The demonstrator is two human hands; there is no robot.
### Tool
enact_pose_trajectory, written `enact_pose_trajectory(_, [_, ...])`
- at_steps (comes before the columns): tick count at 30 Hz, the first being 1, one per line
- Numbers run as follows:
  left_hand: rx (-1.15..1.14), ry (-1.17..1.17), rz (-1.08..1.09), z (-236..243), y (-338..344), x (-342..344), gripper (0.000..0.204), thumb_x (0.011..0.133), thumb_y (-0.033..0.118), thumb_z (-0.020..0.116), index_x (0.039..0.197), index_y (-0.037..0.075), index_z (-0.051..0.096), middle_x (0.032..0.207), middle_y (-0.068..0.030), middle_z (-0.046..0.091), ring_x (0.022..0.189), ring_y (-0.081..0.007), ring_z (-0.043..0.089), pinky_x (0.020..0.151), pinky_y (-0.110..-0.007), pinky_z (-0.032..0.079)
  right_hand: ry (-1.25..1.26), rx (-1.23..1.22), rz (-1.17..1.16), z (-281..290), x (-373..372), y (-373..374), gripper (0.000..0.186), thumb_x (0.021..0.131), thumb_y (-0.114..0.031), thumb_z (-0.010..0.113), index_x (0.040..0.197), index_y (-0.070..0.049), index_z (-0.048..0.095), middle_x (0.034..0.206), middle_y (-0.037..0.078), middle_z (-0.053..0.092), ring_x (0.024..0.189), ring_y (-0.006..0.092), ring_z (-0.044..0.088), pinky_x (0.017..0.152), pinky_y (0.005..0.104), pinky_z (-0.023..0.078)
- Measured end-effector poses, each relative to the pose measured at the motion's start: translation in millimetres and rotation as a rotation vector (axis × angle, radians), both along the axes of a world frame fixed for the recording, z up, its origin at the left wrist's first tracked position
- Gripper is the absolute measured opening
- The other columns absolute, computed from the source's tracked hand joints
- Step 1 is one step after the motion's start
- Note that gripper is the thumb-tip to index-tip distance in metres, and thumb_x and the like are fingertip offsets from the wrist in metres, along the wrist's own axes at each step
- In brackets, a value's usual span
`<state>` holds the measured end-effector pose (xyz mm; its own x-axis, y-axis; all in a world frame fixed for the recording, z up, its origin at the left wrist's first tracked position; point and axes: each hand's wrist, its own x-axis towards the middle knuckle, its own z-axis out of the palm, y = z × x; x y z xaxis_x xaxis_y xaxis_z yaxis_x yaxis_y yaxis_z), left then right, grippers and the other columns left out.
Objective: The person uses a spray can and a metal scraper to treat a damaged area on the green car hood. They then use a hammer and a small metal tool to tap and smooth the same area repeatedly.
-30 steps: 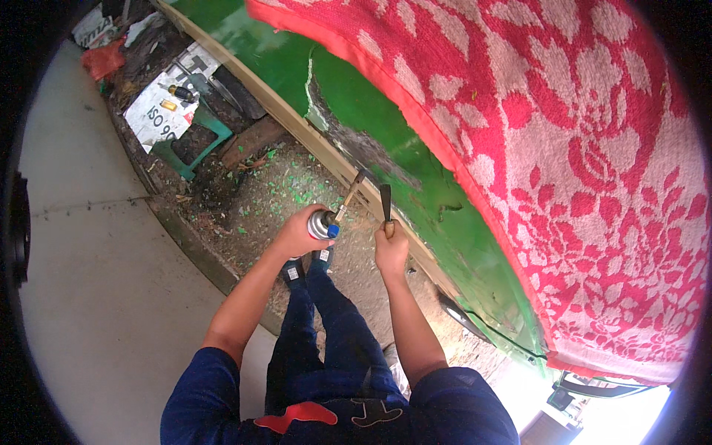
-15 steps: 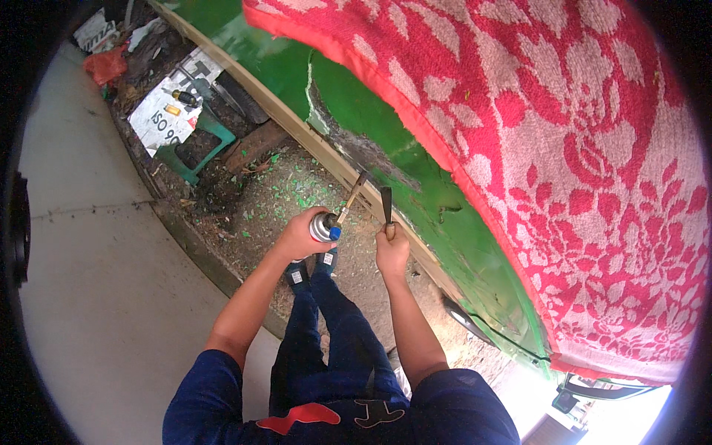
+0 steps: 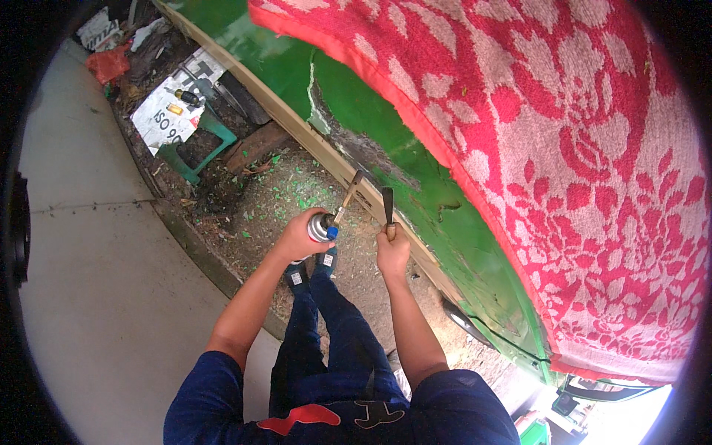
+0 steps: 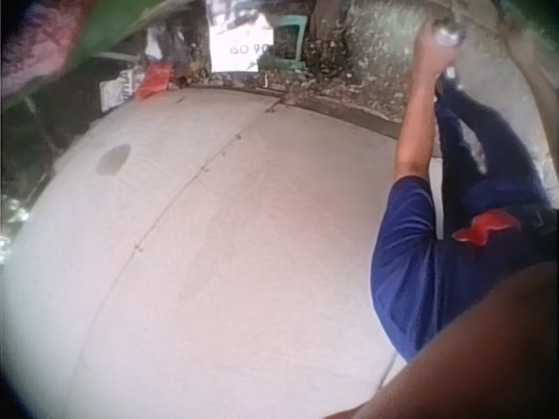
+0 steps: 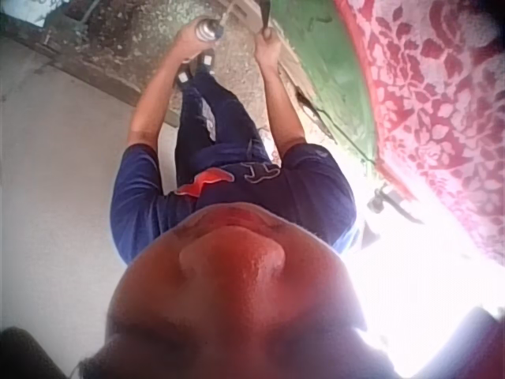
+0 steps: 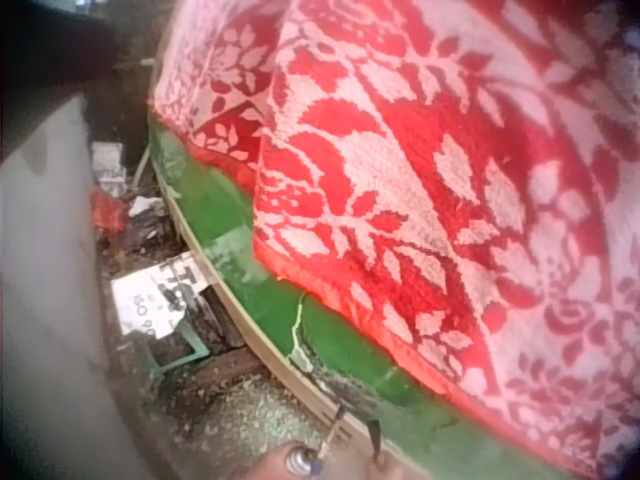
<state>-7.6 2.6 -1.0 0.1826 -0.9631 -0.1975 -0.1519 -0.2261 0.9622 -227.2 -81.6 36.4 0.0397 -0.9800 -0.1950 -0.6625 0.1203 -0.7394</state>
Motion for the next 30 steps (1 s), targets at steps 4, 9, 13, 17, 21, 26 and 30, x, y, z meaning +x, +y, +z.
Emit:
enact_pose_trajectory(4, [0.016,-0.001,0.024,-5,-1,2,0.074,0.060,0.032,0.088,0.122,0.005,0.059,0.109,-0.0156,0.068,0.101,-0.0306,0.067,0.089,-0.039,0.052,-0.007,-0.001,0.008,2,0,0,0.009,0.084,-0.009,0.061,0.082,-0.002,0.058,0.062,0.006,0.052,0.058,0.0153,0.050,0.058,0.0323,0.044])
enact_pose_trajectory(9, [0.059,-0.018,0.010,0,-1,6,0.075,0.060,0.033,0.088,0.123,0.006,0.059,0.109,-0.0151,0.069,0.101,-0.0312,0.067,0.089,-0.039,0.053,-0.018,0.002,0.016,8,1,2,0.007,0.083,-0.007,0.059,0.081,-0.002,0.055,0.064,0.004,0.048,0.060,0.0141,0.046,0.057,0.0315,0.041])
enact_pose_trajectory(13, [0.054,-0.017,0.026,2,0,8,0.075,0.060,0.033,0.088,0.123,0.007,0.058,0.108,-0.0148,0.069,0.101,-0.0309,0.067,0.089,-0.039,0.053,0.078,-0.008,0.074,15,9,2,0.009,0.085,-0.009,0.058,0.083,-0.001,0.056,0.063,0.008,0.051,0.058,0.0176,0.049,0.058,0.0331,0.043])
enact_pose_trajectory(17, [0.035,-0.017,0.036,3,2,9,0.074,0.060,0.032,0.089,0.123,0.007,0.058,0.107,-0.0145,0.069,0.101,-0.0306,0.068,0.089,-0.039,0.053,0.101,-0.030,0.111,14,16,-10,0.012,0.085,-0.010,0.059,0.089,0.000,0.058,0.067,0.017,0.056,0.062,0.0298,0.057,0.061,0.0391,0.047])
enact_pose_trajectory(21, [0.012,-0.012,0.056,-8,12,15,0.074,0.060,0.029,0.089,0.123,0.005,0.058,0.107,-0.0150,0.069,0.099,-0.0299,0.068,0.088,-0.039,0.053,0.121,-0.157,0.150,5,34,-25,0.016,0.084,-0.010,0.060,0.093,0.003,0.059,0.071,0.025,0.058,0.066,0.0414,0.060,0.062,0.0434,0.048])
enact_pose_trajectory(26, [0.020,-0.024,0.067,9,20,28,0.074,0.060,0.026,0.090,0.122,0.003,0.058,0.107,-0.0153,0.068,0.099,-0.0262,0.067,0.089,-0.037,0.052,0.053,-0.163,0.113,2,58,-21,0.018,0.085,-0.012,0.060,0.094,0.003,0.058,0.073,0.027,0.059,0.067,0.0452,0.059,0.061,0.0442,0.049])
enact_pose_trajectory(30, [0.012,-0.029,0.081,4,26,34,0.073,0.059,0.026,0.090,0.122,0.004,0.058,0.106,-0.0153,0.068,0.099,-0.0264,0.067,0.089,-0.037,0.052,0.113,-0.100,0.065,1,40,-15,0.017,0.085,-0.013,0.059,0.093,0.002,0.058,0.071,0.026,0.059,0.066,0.0437,0.059,0.061,0.0443,0.048])
